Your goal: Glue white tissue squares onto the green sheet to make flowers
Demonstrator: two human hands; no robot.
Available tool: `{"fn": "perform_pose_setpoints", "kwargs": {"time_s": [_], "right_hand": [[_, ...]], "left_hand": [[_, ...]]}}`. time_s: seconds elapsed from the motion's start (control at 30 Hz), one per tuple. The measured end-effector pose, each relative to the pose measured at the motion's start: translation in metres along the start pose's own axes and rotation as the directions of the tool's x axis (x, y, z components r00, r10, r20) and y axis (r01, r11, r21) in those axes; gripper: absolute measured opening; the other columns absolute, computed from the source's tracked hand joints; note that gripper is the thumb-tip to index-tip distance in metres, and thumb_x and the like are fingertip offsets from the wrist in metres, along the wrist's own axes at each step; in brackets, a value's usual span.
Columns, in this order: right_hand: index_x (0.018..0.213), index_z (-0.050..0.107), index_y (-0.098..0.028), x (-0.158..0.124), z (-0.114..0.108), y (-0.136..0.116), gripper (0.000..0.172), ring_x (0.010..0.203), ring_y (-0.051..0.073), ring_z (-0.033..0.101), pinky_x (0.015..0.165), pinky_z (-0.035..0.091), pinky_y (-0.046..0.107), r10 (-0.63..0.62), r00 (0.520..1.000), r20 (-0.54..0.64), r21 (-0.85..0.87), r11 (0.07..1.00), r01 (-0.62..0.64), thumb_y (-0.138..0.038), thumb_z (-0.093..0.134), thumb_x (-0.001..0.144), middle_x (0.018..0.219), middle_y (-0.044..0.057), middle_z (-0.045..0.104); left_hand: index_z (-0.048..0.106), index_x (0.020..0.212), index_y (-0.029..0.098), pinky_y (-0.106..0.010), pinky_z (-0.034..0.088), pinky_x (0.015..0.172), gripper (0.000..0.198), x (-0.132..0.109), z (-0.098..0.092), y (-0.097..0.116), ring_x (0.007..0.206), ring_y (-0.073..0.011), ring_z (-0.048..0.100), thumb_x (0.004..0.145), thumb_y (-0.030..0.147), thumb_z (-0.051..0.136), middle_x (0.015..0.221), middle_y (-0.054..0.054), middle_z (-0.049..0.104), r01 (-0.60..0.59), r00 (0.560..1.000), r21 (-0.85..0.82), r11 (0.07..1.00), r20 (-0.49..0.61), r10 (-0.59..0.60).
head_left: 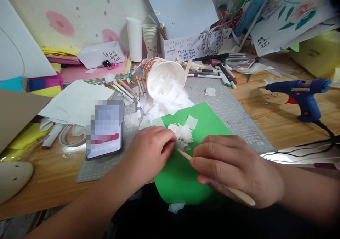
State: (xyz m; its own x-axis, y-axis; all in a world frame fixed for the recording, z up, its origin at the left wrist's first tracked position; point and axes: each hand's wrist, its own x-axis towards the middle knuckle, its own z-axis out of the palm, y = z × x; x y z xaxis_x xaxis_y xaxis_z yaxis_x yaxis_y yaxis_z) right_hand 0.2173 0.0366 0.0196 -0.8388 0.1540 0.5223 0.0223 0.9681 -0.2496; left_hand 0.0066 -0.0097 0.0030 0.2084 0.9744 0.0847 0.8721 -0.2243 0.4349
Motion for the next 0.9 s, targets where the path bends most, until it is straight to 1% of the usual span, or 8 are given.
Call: {"fn": "perform_pose_setpoints", "kwargs": {"time_s": [0.37, 0.5, 0.57, 0.63, 0.7, 0.77, 0.83, 0.9], "right_hand": [[0.086, 0.067, -0.010, 0.000, 0.009, 0.003, 0.019, 0.067, 0.019, 0.057, 0.055, 0.045, 0.033, -0.008, 0.993, 0.118, -0.144, 0.989, 0.025, -0.018, 0.050, 0.090, 0.075, 0.008, 0.066], [0.087, 0.066, -0.011, 0.001, 0.010, 0.000, 0.017, 0.065, 0.019, 0.056, 0.053, 0.044, 0.033, -0.008, 0.989, 0.148, -0.152, 0.988, 0.030, -0.017, 0.050, 0.089, 0.074, 0.007, 0.065], [0.088, 0.064, -0.011, -0.003, 0.008, 0.000, 0.014, 0.067, 0.020, 0.057, 0.055, 0.046, 0.034, -0.015, 0.991, 0.135, -0.135, 0.990, 0.033, -0.017, 0.051, 0.089, 0.075, 0.007, 0.065], [0.091, 0.060, -0.013, -0.009, 0.003, 0.003, 0.013, 0.072, 0.020, 0.059, 0.060, 0.048, 0.034, -0.027, 0.999, 0.042, -0.080, 0.996, 0.030, -0.020, 0.049, 0.091, 0.076, 0.008, 0.065], [0.092, 0.056, -0.015, -0.015, -0.005, 0.011, 0.016, 0.076, 0.019, 0.059, 0.065, 0.049, 0.035, 0.014, 0.994, -0.112, 0.008, 1.000, -0.013, -0.023, 0.042, 0.095, 0.077, 0.008, 0.062], [0.089, 0.053, -0.018, -0.017, -0.013, 0.024, 0.016, 0.078, 0.018, 0.058, 0.067, 0.049, 0.034, 0.094, 0.975, -0.203, 0.059, 0.995, -0.083, -0.022, 0.039, 0.095, 0.078, 0.007, 0.058], [0.086, 0.053, -0.019, -0.016, -0.016, 0.039, 0.011, 0.077, 0.018, 0.058, 0.065, 0.048, 0.032, 0.182, 0.966, -0.182, 0.024, 0.983, -0.181, -0.017, 0.043, 0.092, 0.081, 0.007, 0.058], [0.090, 0.057, -0.018, -0.012, -0.013, 0.053, 0.013, 0.072, 0.016, 0.059, 0.063, 0.046, 0.029, 0.317, 0.947, -0.060, -0.067, 0.945, -0.321, -0.015, 0.044, 0.090, 0.081, 0.006, 0.060]], "left_hand": [[0.063, 0.071, 0.017, -0.030, 0.035, 0.063, 0.017, -0.006, 0.006, -0.004, 0.067, -0.0155, 0.048, 0.085, 0.016, 0.055, 0.065, -0.001, 0.055, -0.179, 0.976, 0.084, 0.980, -0.109, 0.188], [0.067, 0.072, 0.017, -0.031, 0.035, 0.062, 0.020, -0.010, 0.006, -0.004, 0.066, -0.0154, 0.048, 0.087, 0.017, 0.054, 0.066, -0.002, 0.056, -0.222, 0.967, 0.077, 0.972, -0.110, 0.230], [0.069, 0.076, 0.018, -0.031, 0.035, 0.062, 0.018, -0.011, 0.006, -0.004, 0.066, -0.0160, 0.049, 0.086, 0.016, 0.054, 0.066, -0.002, 0.057, -0.223, 0.968, 0.078, 0.972, -0.102, 0.230], [0.071, 0.079, 0.019, -0.032, 0.035, 0.062, 0.017, -0.012, 0.006, -0.004, 0.067, -0.0166, 0.049, 0.085, 0.016, 0.055, 0.066, -0.002, 0.057, -0.225, 0.968, 0.074, 0.972, -0.099, 0.231], [0.071, 0.081, 0.019, -0.032, 0.036, 0.063, 0.017, -0.013, 0.006, -0.003, 0.068, -0.0171, 0.050, 0.084, 0.016, 0.055, 0.067, -0.002, 0.058, -0.234, 0.965, 0.068, 0.970, -0.101, 0.240], [0.070, 0.079, 0.019, -0.033, 0.036, 0.063, 0.018, -0.014, 0.005, -0.001, 0.068, -0.0171, 0.050, 0.085, 0.016, 0.054, 0.067, -0.002, 0.058, -0.248, 0.961, 0.068, 0.966, -0.110, 0.254], [0.069, 0.074, 0.018, -0.033, 0.036, 0.064, 0.020, -0.015, 0.003, 0.001, 0.068, -0.0167, 0.049, 0.085, 0.014, 0.052, 0.067, -0.002, 0.057, -0.258, 0.957, 0.063, 0.964, -0.116, 0.264], [0.067, 0.072, 0.016, -0.033, 0.037, 0.064, 0.020, -0.015, 0.000, 0.003, 0.067, -0.0163, 0.049, 0.084, 0.013, 0.052, 0.067, -0.002, 0.056, -0.263, 0.954, 0.042, 0.964, -0.137, 0.266]]}}
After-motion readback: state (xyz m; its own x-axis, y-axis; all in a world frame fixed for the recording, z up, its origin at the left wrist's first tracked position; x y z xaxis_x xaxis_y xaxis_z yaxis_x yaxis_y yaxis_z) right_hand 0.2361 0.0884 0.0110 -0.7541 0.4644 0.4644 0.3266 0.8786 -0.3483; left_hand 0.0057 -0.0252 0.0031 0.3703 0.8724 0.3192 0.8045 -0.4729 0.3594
